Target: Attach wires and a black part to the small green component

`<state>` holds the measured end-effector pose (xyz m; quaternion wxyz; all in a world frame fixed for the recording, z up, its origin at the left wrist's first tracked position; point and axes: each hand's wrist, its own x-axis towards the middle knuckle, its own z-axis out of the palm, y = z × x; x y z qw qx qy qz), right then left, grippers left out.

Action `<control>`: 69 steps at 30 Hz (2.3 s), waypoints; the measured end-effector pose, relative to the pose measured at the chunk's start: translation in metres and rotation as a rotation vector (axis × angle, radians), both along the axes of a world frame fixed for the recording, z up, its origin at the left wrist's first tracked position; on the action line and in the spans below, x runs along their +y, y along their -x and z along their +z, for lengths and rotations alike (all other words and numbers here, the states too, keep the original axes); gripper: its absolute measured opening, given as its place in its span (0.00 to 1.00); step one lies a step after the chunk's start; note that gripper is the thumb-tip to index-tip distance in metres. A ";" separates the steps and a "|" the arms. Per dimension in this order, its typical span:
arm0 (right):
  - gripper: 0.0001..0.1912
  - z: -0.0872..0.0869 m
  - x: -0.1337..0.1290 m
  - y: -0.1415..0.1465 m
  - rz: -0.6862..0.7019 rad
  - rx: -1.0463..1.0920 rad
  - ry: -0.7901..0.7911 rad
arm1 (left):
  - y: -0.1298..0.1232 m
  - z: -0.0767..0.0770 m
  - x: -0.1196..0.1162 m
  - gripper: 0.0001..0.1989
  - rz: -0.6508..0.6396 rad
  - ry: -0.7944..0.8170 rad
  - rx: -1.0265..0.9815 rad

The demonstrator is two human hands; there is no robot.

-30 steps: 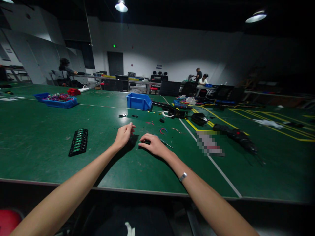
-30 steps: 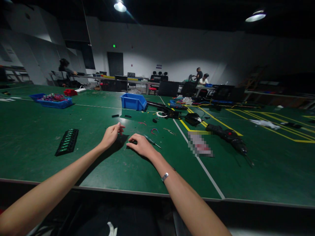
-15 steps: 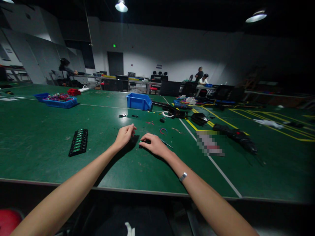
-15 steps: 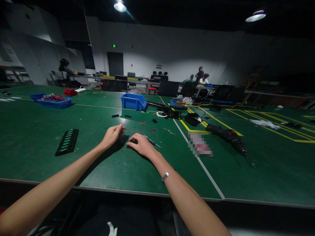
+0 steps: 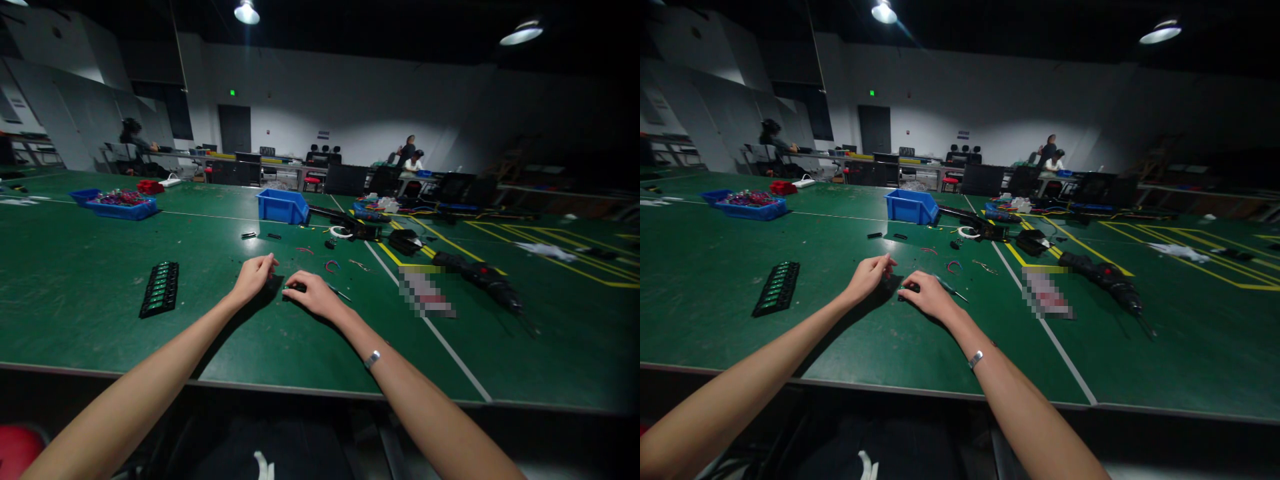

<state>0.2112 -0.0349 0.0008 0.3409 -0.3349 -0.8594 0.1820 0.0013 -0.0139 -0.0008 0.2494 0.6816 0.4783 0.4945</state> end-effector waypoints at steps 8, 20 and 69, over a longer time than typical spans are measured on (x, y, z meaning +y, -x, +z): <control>0.08 0.000 0.000 0.000 -0.005 -0.003 0.004 | 0.000 0.001 -0.001 0.29 -0.005 0.005 0.016; 0.09 0.001 -0.001 0.000 -0.012 -0.001 0.016 | -0.001 0.004 -0.004 0.29 -0.015 -0.016 0.066; 0.09 -0.002 0.001 0.000 -0.015 0.007 0.022 | -0.001 -0.002 -0.001 0.17 -0.084 -0.035 0.155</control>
